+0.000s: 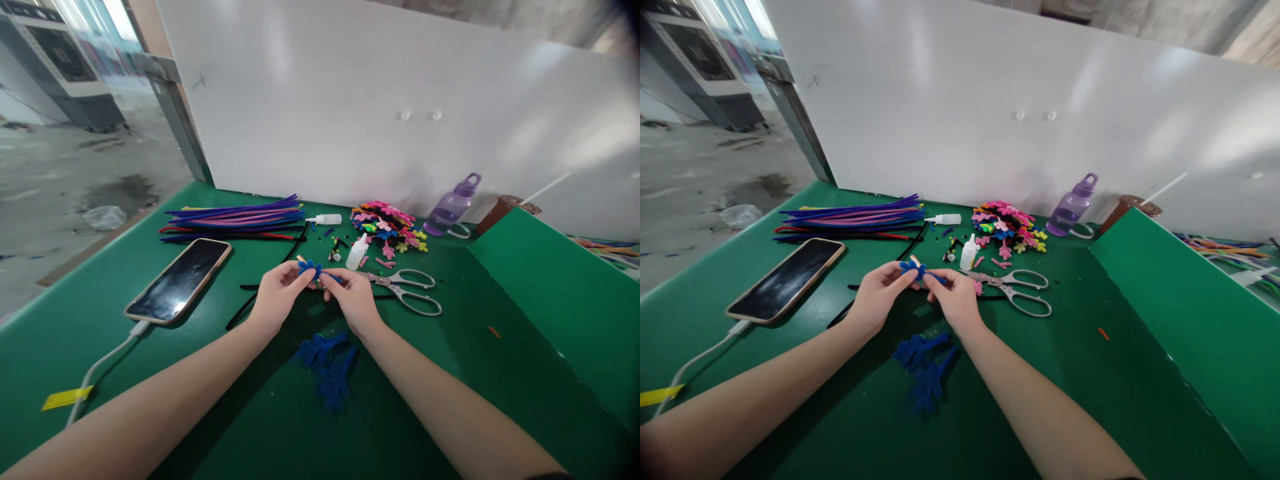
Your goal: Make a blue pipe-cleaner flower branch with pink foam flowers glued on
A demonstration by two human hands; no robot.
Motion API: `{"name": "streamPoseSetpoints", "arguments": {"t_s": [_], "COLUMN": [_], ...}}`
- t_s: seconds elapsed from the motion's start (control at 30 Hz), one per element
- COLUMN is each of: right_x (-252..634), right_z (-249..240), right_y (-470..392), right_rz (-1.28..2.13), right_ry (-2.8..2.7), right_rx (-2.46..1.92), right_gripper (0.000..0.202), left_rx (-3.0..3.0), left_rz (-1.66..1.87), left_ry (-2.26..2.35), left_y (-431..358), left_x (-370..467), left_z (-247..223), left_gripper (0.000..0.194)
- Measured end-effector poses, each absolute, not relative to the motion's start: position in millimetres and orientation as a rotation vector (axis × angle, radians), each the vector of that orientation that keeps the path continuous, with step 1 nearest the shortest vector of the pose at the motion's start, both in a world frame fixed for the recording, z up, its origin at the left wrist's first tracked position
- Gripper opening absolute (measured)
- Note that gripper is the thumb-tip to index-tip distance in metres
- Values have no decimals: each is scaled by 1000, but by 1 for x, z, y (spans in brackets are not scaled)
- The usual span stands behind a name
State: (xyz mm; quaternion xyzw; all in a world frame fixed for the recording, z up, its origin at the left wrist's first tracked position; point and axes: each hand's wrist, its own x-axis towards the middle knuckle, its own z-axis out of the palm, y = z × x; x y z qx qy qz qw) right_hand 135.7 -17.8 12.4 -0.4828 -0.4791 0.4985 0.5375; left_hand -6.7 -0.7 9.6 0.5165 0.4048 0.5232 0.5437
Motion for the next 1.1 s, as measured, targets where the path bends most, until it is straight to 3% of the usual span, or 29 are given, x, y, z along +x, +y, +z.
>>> {"name": "streamPoseSetpoints", "arguments": {"t_s": [0.43, 0.83, 1.1], "right_x": [135, 135, 135], "right_z": [10, 5, 8], "right_y": [-19, -15, -18], "right_rz": [1154, 1204, 1114], "right_ry": [-1161, -1018, -1209], "right_rx": [-1095, -1050, -1072], "right_gripper": [16, 24, 23], "left_rx": [1211, 1124, 1240], "left_rz": [1189, 1251, 1184], "left_ry": [974, 934, 973], "left_y": [1, 0, -3], "left_x": [-7, -5, -4], "left_z": [9, 9, 13], "left_gripper": [20, 24, 21]}}
